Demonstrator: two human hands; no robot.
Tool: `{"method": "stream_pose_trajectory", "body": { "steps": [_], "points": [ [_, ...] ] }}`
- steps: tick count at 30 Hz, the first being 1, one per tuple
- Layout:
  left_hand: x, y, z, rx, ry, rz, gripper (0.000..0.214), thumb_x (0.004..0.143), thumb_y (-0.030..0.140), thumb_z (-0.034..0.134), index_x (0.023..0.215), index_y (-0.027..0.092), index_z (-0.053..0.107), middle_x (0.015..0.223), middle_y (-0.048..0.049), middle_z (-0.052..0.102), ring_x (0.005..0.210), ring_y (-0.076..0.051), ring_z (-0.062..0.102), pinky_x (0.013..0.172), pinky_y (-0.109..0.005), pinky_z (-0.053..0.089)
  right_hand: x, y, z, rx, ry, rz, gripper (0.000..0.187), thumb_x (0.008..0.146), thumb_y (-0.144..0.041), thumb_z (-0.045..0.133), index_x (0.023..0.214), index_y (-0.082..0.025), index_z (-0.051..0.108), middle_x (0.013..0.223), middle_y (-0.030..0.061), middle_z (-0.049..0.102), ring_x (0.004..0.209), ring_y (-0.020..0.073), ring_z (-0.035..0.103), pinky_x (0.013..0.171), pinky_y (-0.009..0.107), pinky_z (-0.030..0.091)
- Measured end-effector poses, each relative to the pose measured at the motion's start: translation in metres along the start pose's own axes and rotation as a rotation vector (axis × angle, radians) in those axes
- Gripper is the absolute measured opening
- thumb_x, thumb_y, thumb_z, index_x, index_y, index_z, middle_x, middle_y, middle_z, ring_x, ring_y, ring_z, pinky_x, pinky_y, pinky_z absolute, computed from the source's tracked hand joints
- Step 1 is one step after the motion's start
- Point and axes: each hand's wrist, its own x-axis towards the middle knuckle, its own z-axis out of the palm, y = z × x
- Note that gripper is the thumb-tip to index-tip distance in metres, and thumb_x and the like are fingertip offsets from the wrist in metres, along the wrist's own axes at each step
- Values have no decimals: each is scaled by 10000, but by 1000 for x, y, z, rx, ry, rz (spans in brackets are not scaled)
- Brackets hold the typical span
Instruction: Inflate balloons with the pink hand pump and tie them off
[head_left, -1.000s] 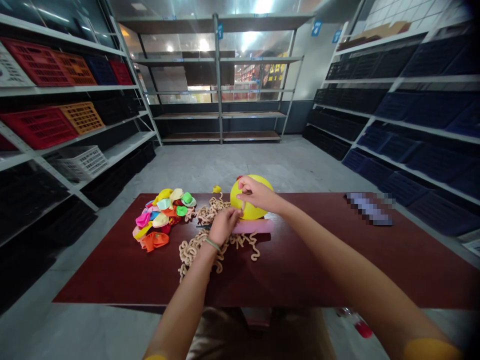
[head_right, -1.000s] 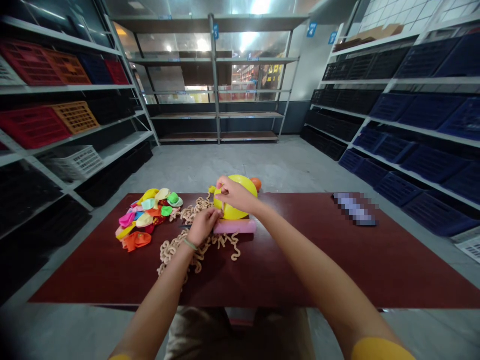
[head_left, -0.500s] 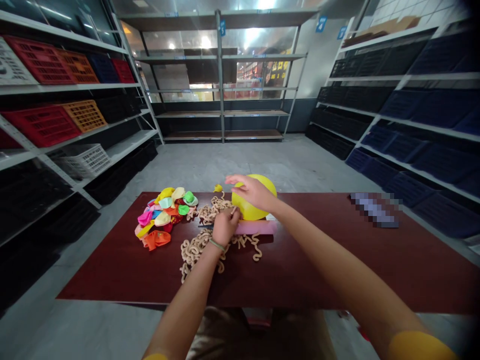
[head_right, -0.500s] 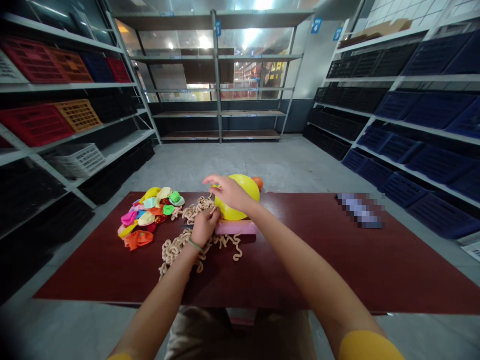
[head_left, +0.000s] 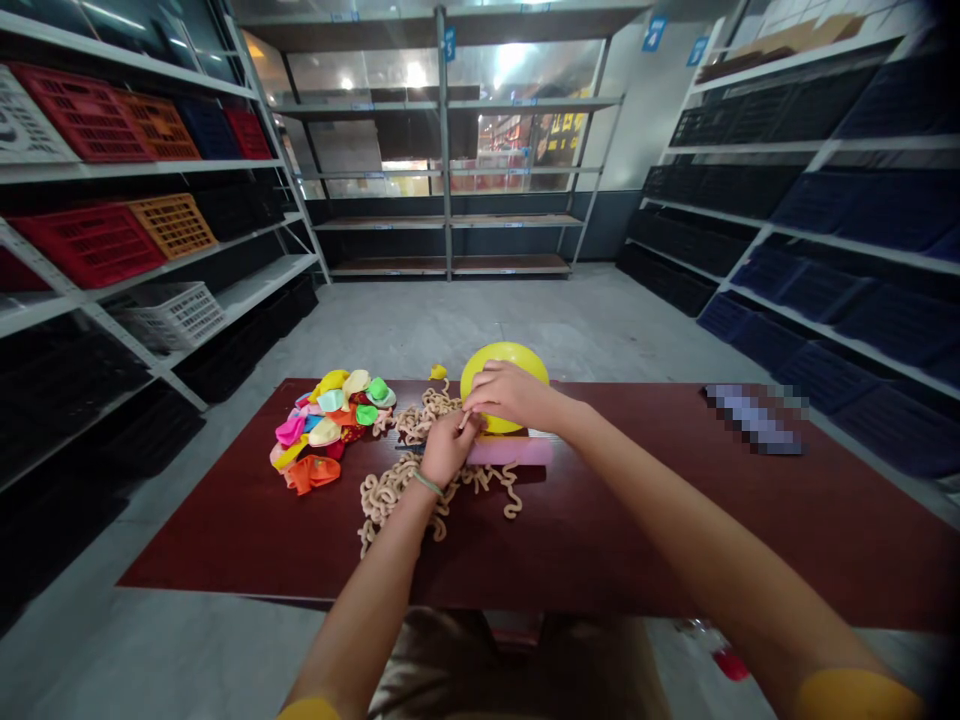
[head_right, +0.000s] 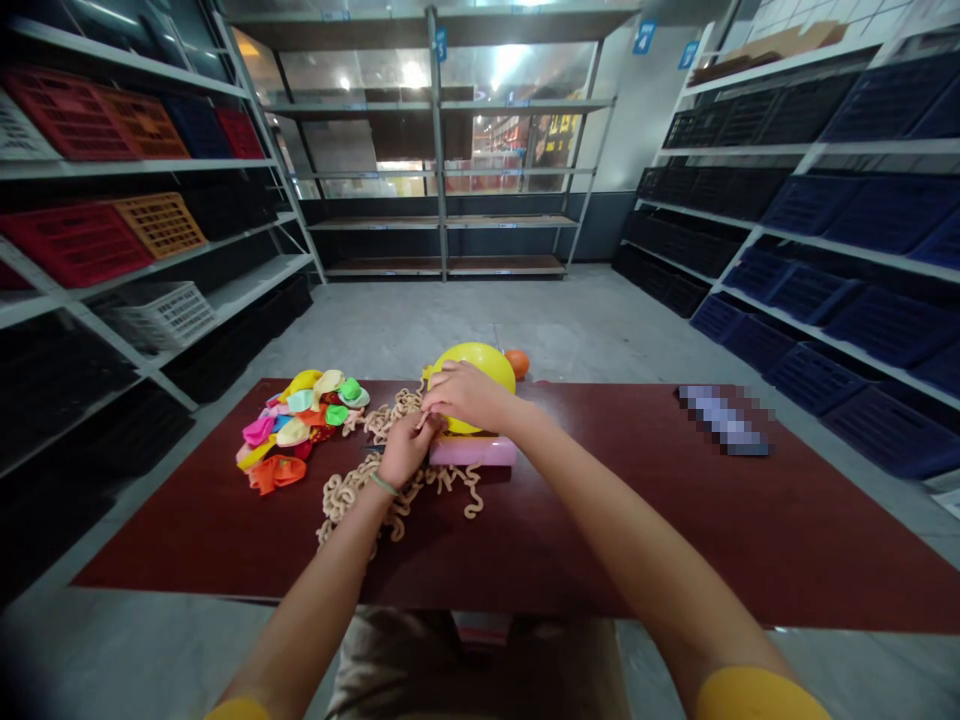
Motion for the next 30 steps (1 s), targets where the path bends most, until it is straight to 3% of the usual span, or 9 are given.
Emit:
{"method": "stream_pose_trajectory", "body": {
  "steps": [3, 7, 11, 14, 18, 23, 27, 30],
  "points": [
    [0, 1, 0, -74, 10, -63, 368, 930, 343, 455, 688, 168, 670, 670, -29, 654, 656, -142, 587, 654, -250, 434, -1, 3, 4, -7, 41, 76, 197, 934, -209, 478, 845, -222, 653, 873, 11, 657, 860, 173, 496, 822, 327, 328],
    [3, 1, 1, -275, 50, -256, 365, 891, 318, 467, 597, 167, 623, 581, -8, 624, 564, -132, 570, 601, -254, 450, -8, 1, 13, -29, 156, 205, 142, 908, -207, 472, 846, -221, 600, 900, 20, 650, 885, 189, 504, 823, 347, 317],
    [7, 1, 2, -526, 97, -404, 298, 858, 351, 508, 690, 155, 657, 623, -17, 649, 532, -126, 567, 562, -259, 472, -20, -7, 20, 14, 254, 251, 141, 894, -205, 466, 895, -239, 603, 982, 15, 650, 996, 202, 525, 883, 377, 320],
    [8, 1, 0, -600, 110, -438, 279, 831, 399, 571, 769, 147, 673, 683, -28, 665, 565, -123, 580, 578, -258, 486, -31, -16, 31, 24, 337, 267, 155, 896, -203, 471, 901, -260, 615, 1076, 8, 654, 1137, 211, 512, 995, 426, 292],
    [7, 1, 0, -649, 84, -419, 312, 781, 450, 662, 787, 138, 653, 719, -29, 663, 597, -110, 576, 607, -243, 485, -44, -18, 57, -19, 508, 301, 159, 885, -182, 485, 897, -259, 624, 1244, 10, 615, 1325, 230, 403, 1113, 498, 209],
    [6, 1, 4, -544, -17, -326, 299, 784, 439, 669, 813, 144, 633, 724, -7, 644, 614, -105, 552, 611, -224, 455, -56, -8, 85, 123, 696, 383, 174, 898, -180, 466, 933, -235, 628, 1294, 56, 580, 1354, 243, 385, 1105, 523, 289],
    [3, 2, 7, -276, -75, -207, 270, 847, 424, 597, 811, 158, 629, 748, -9, 636, 660, -119, 546, 634, -223, 438, -64, -9, 92, 205, 753, 441, 180, 934, -253, 474, 976, -250, 649, 1226, 65, 588, 1284, 239, 443, 1059, 487, 363],
    [0, 4, 8, -91, -98, -107, 245, 866, 397, 578, 793, 170, 632, 732, -8, 616, 658, -123, 527, 634, -224, 415, -68, -12, 93, 134, 705, 488, 186, 937, -311, 510, 964, -287, 693, 1146, 58, 588, 1189, 241, 475, 1015, 455, 381]
  ]
}}
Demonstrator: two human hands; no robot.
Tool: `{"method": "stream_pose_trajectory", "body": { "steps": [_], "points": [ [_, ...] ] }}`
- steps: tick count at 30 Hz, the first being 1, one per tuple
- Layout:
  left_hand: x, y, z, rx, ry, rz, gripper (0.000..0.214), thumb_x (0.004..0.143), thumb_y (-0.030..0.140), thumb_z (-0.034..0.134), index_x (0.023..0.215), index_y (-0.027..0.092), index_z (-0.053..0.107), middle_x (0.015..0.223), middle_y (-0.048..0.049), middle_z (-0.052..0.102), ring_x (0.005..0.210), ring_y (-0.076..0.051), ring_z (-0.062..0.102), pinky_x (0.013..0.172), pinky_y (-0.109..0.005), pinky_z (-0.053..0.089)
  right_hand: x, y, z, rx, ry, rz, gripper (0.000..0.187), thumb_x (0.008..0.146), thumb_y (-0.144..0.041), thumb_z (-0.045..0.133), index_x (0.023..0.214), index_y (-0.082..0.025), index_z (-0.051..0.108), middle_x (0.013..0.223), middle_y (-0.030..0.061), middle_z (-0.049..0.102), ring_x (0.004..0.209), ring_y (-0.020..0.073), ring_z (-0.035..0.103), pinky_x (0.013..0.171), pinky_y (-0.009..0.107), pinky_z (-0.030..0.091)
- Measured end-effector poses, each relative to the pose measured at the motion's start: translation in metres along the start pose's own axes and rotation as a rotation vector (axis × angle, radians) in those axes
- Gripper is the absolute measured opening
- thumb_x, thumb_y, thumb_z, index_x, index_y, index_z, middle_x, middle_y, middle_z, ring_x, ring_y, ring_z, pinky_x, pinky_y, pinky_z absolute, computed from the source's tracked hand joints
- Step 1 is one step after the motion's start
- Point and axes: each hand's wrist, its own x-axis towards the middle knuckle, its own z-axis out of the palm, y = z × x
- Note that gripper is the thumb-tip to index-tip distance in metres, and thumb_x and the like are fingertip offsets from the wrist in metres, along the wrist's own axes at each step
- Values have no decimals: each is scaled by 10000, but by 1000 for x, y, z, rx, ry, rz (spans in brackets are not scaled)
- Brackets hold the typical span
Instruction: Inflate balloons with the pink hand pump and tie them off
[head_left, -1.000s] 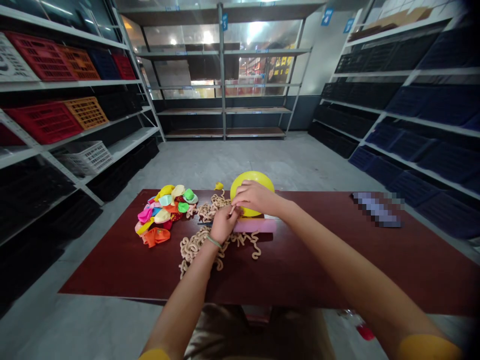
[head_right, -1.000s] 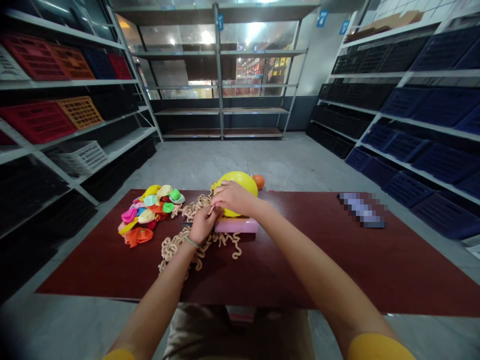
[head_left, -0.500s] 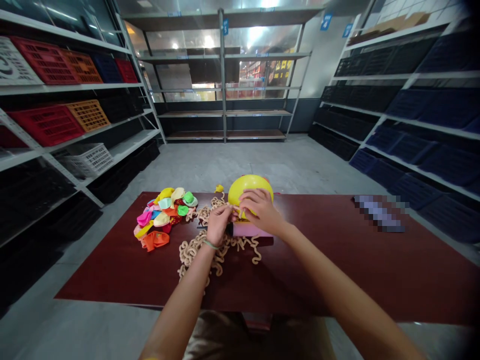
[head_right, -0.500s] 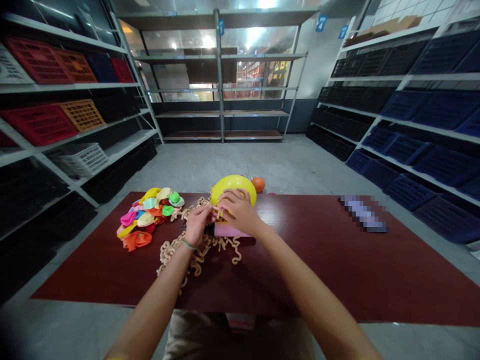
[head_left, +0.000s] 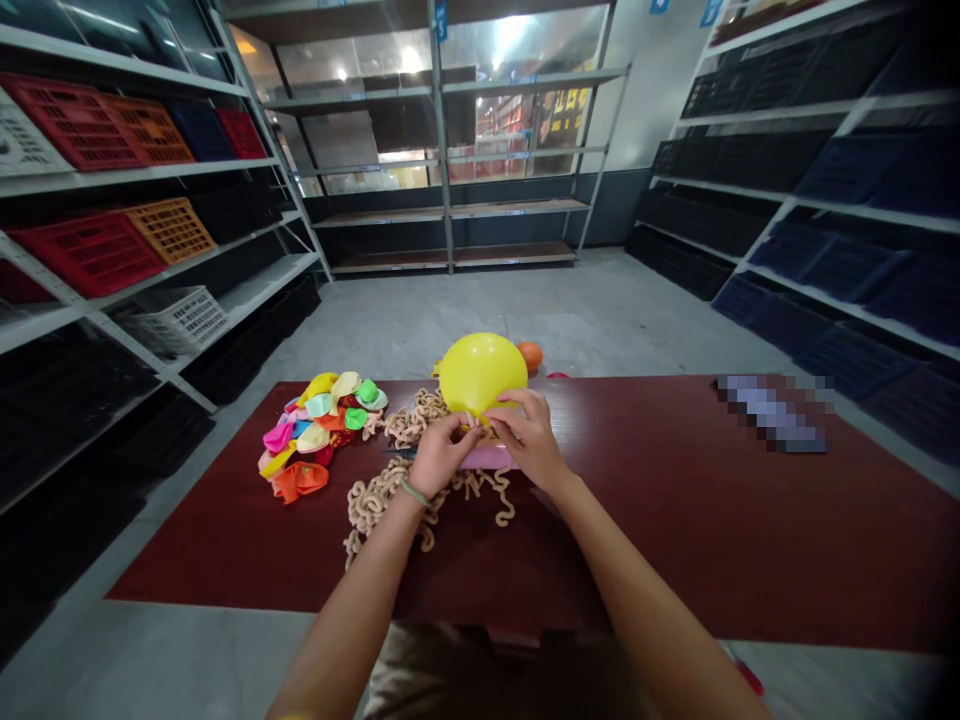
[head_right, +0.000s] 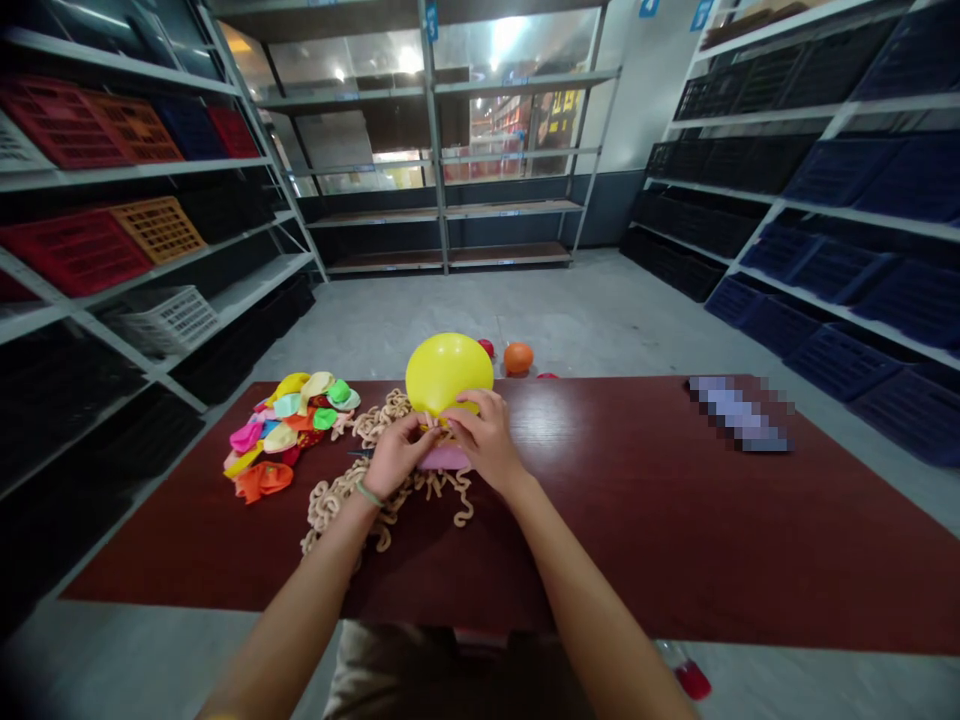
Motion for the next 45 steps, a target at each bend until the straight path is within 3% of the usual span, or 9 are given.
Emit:
{"method": "stream_pose_trajectory", "body": {
  "steps": [7, 12, 25, 30, 34, 40, 45],
  "points": [
    [-4, 6, -2, 200, -40, 132, 133, 875, 303, 575, 832, 191, 633, 773, -19, 638, 725, -147, 565, 708, -250, 431, -6, 2, -3, -201, -78, -65, 176, 925, -330, 554, 994, -372, 710, 1162, 26, 573, 1163, 253, 425, 992, 440, 300],
    [-5, 10, -3, 235, -76, 175, 130, 883, 304, 562, 853, 198, 633, 802, -28, 652, 751, -154, 589, 738, -255, 446, -6, 2, -5, -232, -73, -79, 150, 919, -335, 560, 875, -327, 703, 1069, 25, 594, 1100, 244, 444, 967, 435, 284],
    [-9, 4, 14, 158, 244, 41, 131, 856, 310, 571, 807, 190, 589, 718, 20, 610, 628, -108, 537, 654, -210, 427, -9, -9, 13, -216, -44, -7, 83, 863, -275, 576, 860, -271, 659, 1091, 52, 571, 1190, 284, 402, 999, 467, 270],
    [-9, 1, 14, 126, 290, 30, 137, 871, 309, 553, 806, 195, 592, 738, 13, 633, 658, -115, 562, 682, -215, 443, -12, -15, 16, -157, 12, 21, 102, 896, -299, 568, 865, -277, 662, 1041, 44, 599, 1130, 257, 459, 978, 444, 291],
    [-9, -2, 10, 32, 269, 51, 149, 879, 313, 554, 835, 190, 626, 840, -13, 680, 744, -130, 608, 730, -228, 470, -7, -18, 12, -24, 23, 147, 159, 914, -350, 557, 856, -275, 685, 1031, 39, 607, 1081, 238, 471, 925, 420, 333],
    [-9, -4, 8, 13, 222, 122, 157, 882, 306, 574, 833, 194, 673, 860, -29, 702, 780, -144, 633, 752, -249, 483, -1, -14, 6, 175, -113, 274, 156, 866, -407, 625, 951, -307, 708, 1025, 32, 595, 1036, 232, 480, 921, 421, 346],
    [-8, -7, 3, 76, 196, 177, 153, 884, 290, 582, 827, 190, 684, 864, -36, 716, 802, -149, 649, 766, -250, 485, 0, -11, 4, 295, -186, 330, 133, 844, -399, 655, 853, -276, 704, 921, 8, 636, 960, 211, 512, 901, 394, 346]
  ]
}}
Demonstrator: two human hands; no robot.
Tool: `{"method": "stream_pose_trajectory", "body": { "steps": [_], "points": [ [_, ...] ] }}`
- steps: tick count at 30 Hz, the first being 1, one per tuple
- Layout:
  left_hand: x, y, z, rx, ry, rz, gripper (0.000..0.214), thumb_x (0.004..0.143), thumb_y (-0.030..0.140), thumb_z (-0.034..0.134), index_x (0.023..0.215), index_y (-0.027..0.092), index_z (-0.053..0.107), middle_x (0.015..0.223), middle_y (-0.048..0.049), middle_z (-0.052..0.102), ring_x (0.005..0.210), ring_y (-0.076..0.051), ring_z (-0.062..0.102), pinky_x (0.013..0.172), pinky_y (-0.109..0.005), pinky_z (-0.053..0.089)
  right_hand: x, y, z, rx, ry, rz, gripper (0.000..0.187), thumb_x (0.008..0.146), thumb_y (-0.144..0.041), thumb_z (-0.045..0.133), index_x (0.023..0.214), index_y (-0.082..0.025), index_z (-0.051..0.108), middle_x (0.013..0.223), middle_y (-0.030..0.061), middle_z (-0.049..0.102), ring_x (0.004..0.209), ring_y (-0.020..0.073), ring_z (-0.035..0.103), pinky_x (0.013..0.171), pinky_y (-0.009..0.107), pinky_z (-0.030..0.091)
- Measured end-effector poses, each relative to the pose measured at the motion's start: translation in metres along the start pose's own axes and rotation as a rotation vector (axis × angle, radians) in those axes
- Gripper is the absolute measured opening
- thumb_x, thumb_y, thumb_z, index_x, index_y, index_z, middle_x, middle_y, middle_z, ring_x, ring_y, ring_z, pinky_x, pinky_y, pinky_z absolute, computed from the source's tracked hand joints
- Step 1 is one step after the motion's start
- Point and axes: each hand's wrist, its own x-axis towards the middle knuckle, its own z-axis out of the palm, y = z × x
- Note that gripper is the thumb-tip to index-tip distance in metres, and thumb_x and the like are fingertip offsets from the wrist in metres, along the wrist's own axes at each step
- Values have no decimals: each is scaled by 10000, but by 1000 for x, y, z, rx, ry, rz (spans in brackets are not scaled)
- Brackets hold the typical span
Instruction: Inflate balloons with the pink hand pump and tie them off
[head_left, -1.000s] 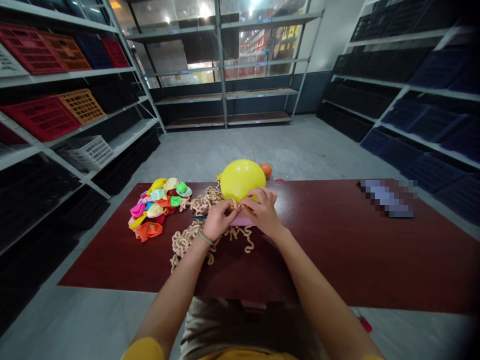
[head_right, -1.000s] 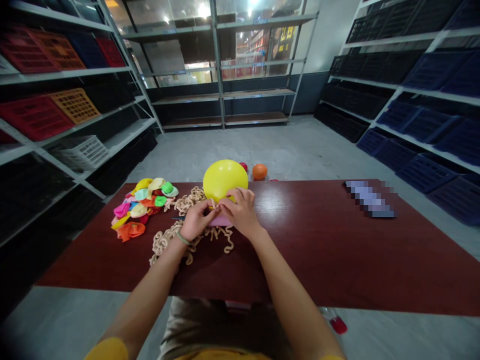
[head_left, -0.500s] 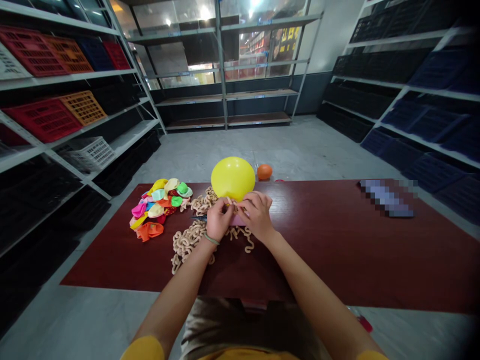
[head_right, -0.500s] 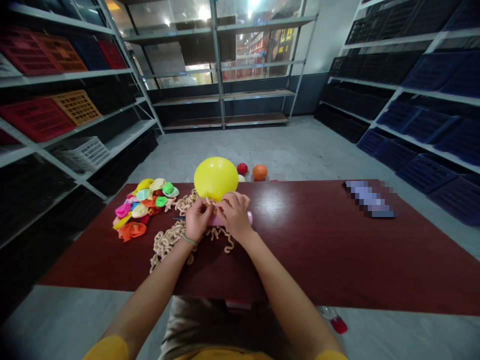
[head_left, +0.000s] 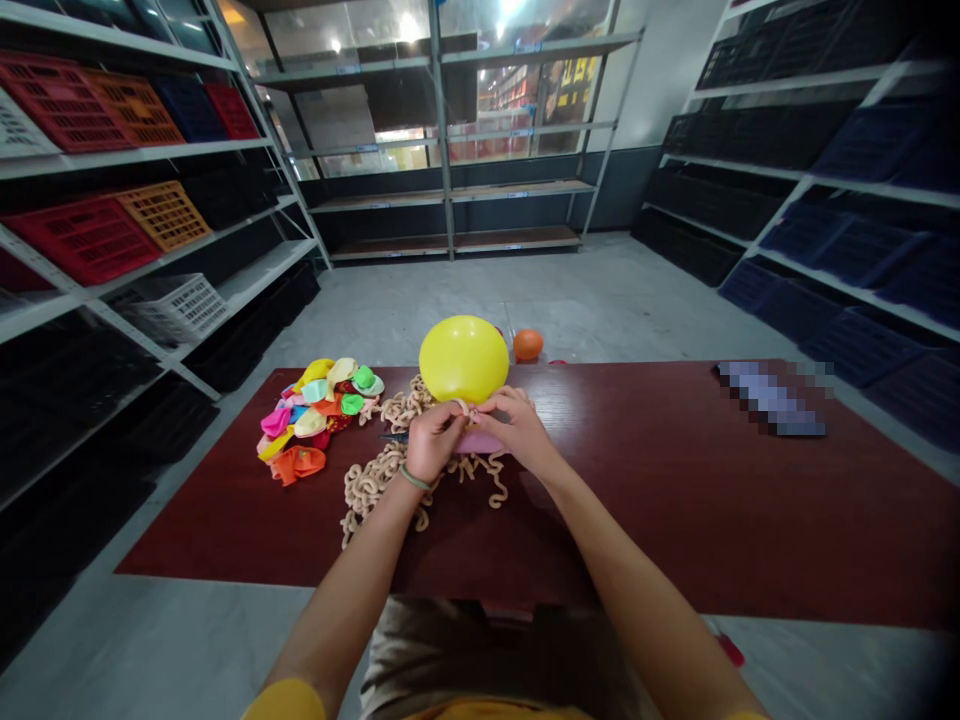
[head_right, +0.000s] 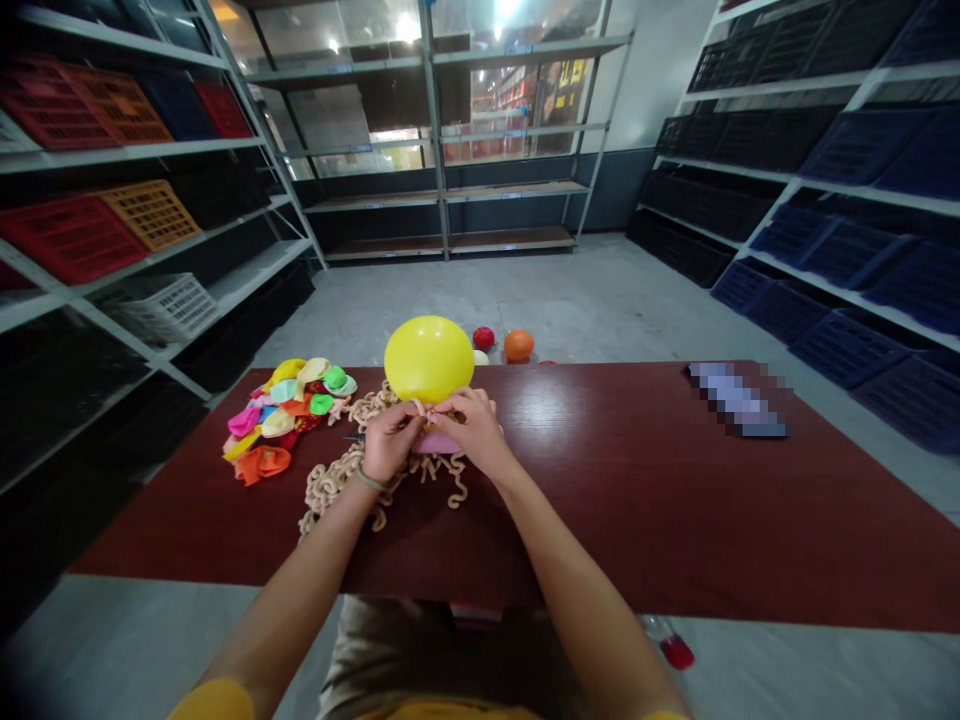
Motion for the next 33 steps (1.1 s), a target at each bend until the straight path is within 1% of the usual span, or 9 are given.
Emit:
{"method": "stream_pose_trajectory", "body": {
  "steps": [4, 6, 8, 10, 13, 16, 24, 30, 33],
  "points": [
    [3, 0, -2, -17, -10, 26, 137, 875, 268, 594, 823, 181, 685, 846, -36, 716, 790, -153, 651, 767, -256, 488, 0, -4, -2, 36, 9, -26, 119, 866, -358, 630, 816, -259, 674, 858, -17, 664, 894, 186, 529, 854, 352, 348],
    [4, 2, -1, -80, -15, 6, 142, 874, 273, 597, 813, 176, 681, 832, -35, 709, 804, -158, 653, 779, -260, 489, -1, -7, -1, 12, 43, -32, 122, 880, -347, 610, 821, -254, 663, 852, -16, 669, 890, 185, 530, 845, 345, 344],
    [5, 5, 0, -165, -5, -44, 157, 871, 291, 604, 798, 172, 676, 812, -31, 697, 796, -157, 649, 764, -256, 488, -1, -9, 0, -29, 79, -46, 134, 889, -344, 594, 817, -244, 647, 849, -8, 665, 890, 189, 530, 834, 343, 345],
    [5, 8, 2, -236, 24, -115, 177, 865, 316, 615, 784, 170, 672, 735, -14, 667, 704, -139, 621, 692, -241, 477, -3, -9, 2, -96, 110, -77, 146, 901, -332, 572, 807, -233, 626, 837, 2, 651, 882, 192, 525, 821, 344, 344],
    [7, 10, 3, -315, 83, -216, 206, 853, 348, 629, 754, 168, 650, 600, 22, 577, 543, -104, 515, 563, -218, 419, -5, -8, 5, -211, 146, -135, 141, 914, -300, 541, 811, -223, 598, 825, 15, 623, 868, 198, 508, 801, 347, 345],
    [8, 9, 2, -339, 98, -256, 229, 851, 365, 632, 736, 168, 618, 562, 35, 533, 512, -96, 464, 526, -209, 376, -6, -5, 8, -267, 162, -183, 127, 920, -280, 526, 822, -217, 579, 826, 28, 603, 862, 206, 497, 786, 345, 362],
    [10, 2, -1, -272, 146, -265, 260, 869, 413, 599, 759, 177, 605, 685, 7, 599, 580, -105, 504, 596, -221, 411, -6, 1, 11, -359, 231, -283, 134, 907, -188, 480, 796, -221, 547, 793, 44, 560, 841, 218, 469, 780, 358, 413],
    [7, 2, 1, -191, 156, -215, 250, 888, 400, 574, 771, 182, 606, 668, 6, 588, 619, -121, 532, 637, -231, 430, -4, 5, 8, -340, 301, -261, 133, 897, -191, 492, 781, -228, 545, 764, 37, 551, 824, 216, 486, 762, 359, 430],
    [5, -1, 4, -209, 126, -194, 234, 880, 396, 583, 786, 183, 610, 705, -7, 627, 667, -136, 577, 691, -249, 461, -4, 8, 5, -279, 261, -269, 122, 916, -230, 495, 821, -234, 574, 812, 38, 592, 856, 217, 510, 793, 370, 441]
  ]
}}
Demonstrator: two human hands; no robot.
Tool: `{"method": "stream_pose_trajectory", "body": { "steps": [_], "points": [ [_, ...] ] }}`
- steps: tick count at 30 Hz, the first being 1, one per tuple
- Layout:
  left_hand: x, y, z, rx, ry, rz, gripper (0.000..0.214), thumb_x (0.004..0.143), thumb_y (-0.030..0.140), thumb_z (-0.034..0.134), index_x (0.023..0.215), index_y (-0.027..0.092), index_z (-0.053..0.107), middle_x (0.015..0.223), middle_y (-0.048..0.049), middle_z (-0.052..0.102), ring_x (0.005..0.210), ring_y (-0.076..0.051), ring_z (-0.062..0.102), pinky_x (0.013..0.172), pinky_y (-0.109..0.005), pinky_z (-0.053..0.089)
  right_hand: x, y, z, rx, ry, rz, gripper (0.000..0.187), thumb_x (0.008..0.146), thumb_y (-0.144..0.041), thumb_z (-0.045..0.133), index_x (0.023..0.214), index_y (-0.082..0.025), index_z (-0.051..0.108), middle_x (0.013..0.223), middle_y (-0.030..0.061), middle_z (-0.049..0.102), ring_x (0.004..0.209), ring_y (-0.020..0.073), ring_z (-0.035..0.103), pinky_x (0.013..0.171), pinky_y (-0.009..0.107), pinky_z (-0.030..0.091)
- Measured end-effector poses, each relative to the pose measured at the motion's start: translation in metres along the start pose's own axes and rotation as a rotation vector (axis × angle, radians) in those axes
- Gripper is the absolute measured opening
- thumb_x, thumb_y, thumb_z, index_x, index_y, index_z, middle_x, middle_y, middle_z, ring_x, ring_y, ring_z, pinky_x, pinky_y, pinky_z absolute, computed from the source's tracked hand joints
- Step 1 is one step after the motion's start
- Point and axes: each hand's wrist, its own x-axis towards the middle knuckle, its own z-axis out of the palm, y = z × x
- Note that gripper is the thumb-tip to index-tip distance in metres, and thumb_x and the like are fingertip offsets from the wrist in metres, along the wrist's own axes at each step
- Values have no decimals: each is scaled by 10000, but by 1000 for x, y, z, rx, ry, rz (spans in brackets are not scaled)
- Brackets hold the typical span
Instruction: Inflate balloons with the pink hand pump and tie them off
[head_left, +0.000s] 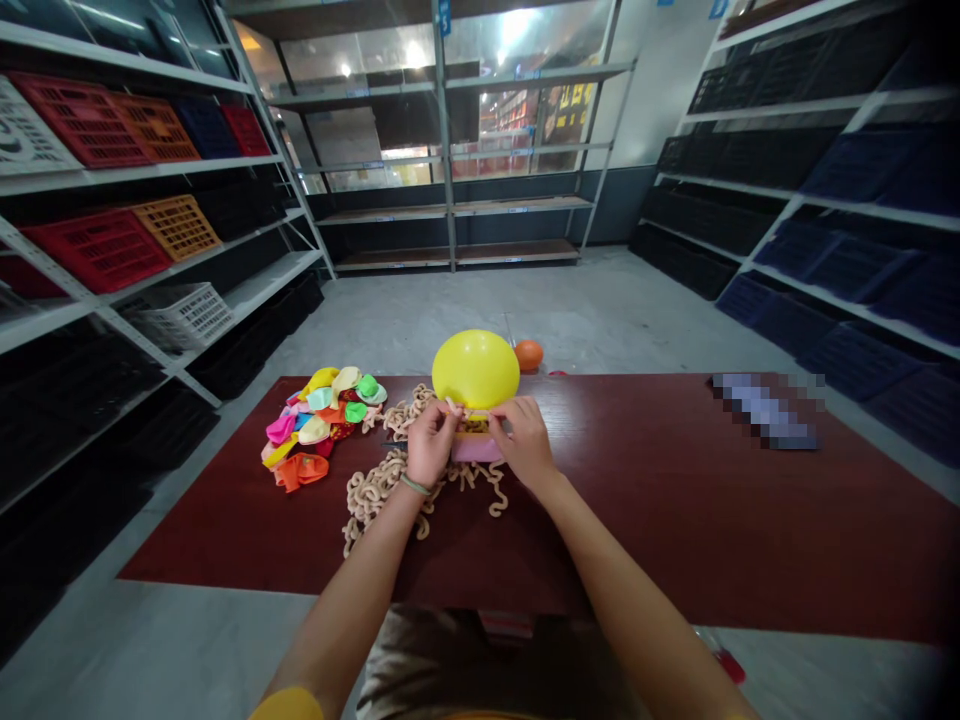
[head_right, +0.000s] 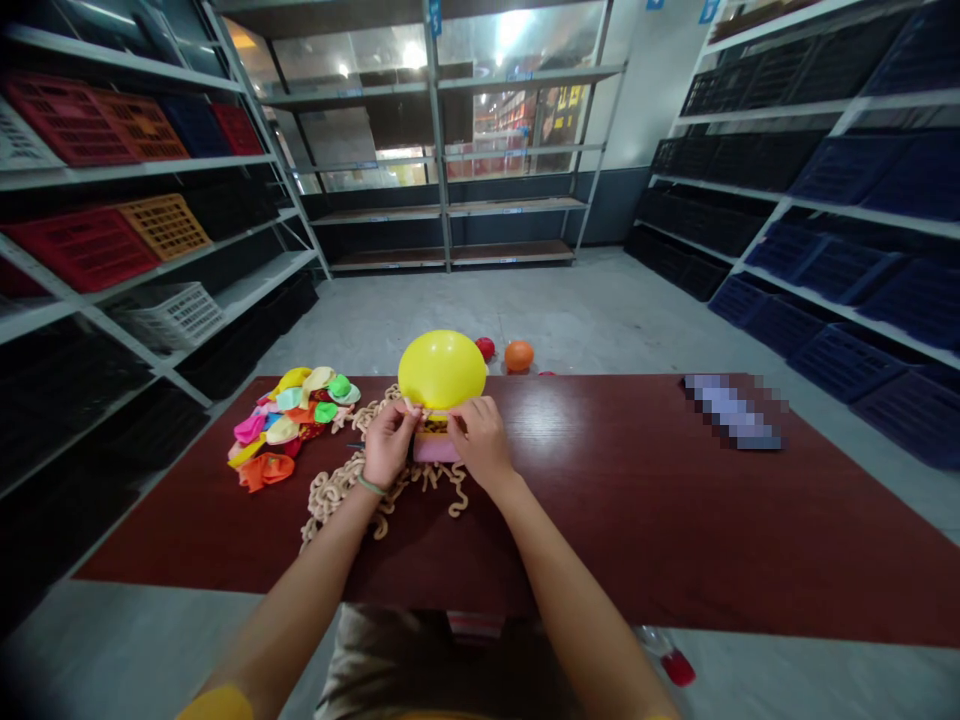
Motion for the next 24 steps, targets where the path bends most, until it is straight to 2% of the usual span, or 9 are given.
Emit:
{"method": "stream_pose_trajectory", "body": {
  "steps": [4, 7, 9, 11, 13, 15, 17, 20, 24],
  "points": [
    [3, -1, 2, -94, -19, 0, 199, 862, 384, 608, 833, 187, 604, 804, -23, 669, 741, -152, 629, 751, -276, 496, 2, 6, -3, 146, -49, 18, 113, 918, -261, 506, 992, -237, 589, 964, 46, 631, 943, 217, 538, 856, 383, 452],
    [14, 7, 6, -84, -9, 34, 188, 858, 379, 610, 885, 193, 605, 906, -41, 686, 835, -173, 653, 808, -304, 510, 3, 12, -4, 218, -1, 112, 152, 898, -259, 515, 1036, -232, 574, 998, 51, 626, 947, 214, 554, 853, 379, 465],
    [28, 14, 12, -29, -48, 60, 207, 868, 373, 597, 974, 196, 618, 996, -65, 694, 944, -197, 656, 889, -337, 499, 4, 16, -6, 236, 35, 174, 150, 893, -253, 506, 1024, -228, 573, 992, 51, 626, 929, 210, 563, 849, 376, 468],
    [46, 20, 21, -1, -149, 50, 351, 866, 344, 602, 1187, 203, 580, 1181, -103, 659, 1090, -223, 626, 968, -371, 473, 4, 20, -6, 245, 55, 213, 157, 892, -256, 499, 1027, -225, 573, 986, 49, 628, 919, 206, 570, 852, 373, 469],
    [64, 23, 31, -11, -268, 0, 594, 855, 300, 613, 1410, 218, 417, 1367, -139, 551, 1205, -241, 571, 1010, -398, 456, 4, 24, -7, 256, 58, 235, 175, 892, -264, 494, 1043, -223, 573, 991, 48, 632, 921, 203, 577, 859, 371, 470],
    [77, 26, 39, -4, -325, -32, 686, 853, 269, 608, 1479, 225, 330, 1433, -148, 490, 1229, -246, 559, 1019, -413, 453, 4, 27, -8, 271, 50, 241, 187, 892, -273, 487, 1047, -223, 580, 997, 49, 638, 925, 201, 585, 862, 369, 476],
    [83, 30, 41, 45, -301, -15, 561, 862, 267, 590, 1406, 216, 464, 1376, -131, 553, 1194, -245, 587, 1030, -420, 444, 5, 29, -9, 280, 41, 239, 189, 893, -276, 478, 1035, -222, 590, 1000, 51, 645, 928, 201, 592, 856, 368, 483],
    [78, 35, 33, 110, -232, 8, 321, 874, 297, 573, 1167, 209, 671, 1179, -98, 687, 1083, -240, 646, 988, -406, 472, 6, 29, -11, 280, 37, 226, 171, 899, -270, 469, 995, -219, 602, 987, 52, 650, 921, 199, 595, 850, 367, 487],
    [57, 36, 8, 142, -178, -26, 268, 881, 342, 562, 1057, 206, 712, 1017, -77, 733, 952, -215, 679, 876, -348, 514, 6, 24, -14, 255, -3, 182, 164, 913, -269, 473, 969, -217, 618, 959, 46, 654, 898, 190, 595, 841, 356, 483]
  ]
}}
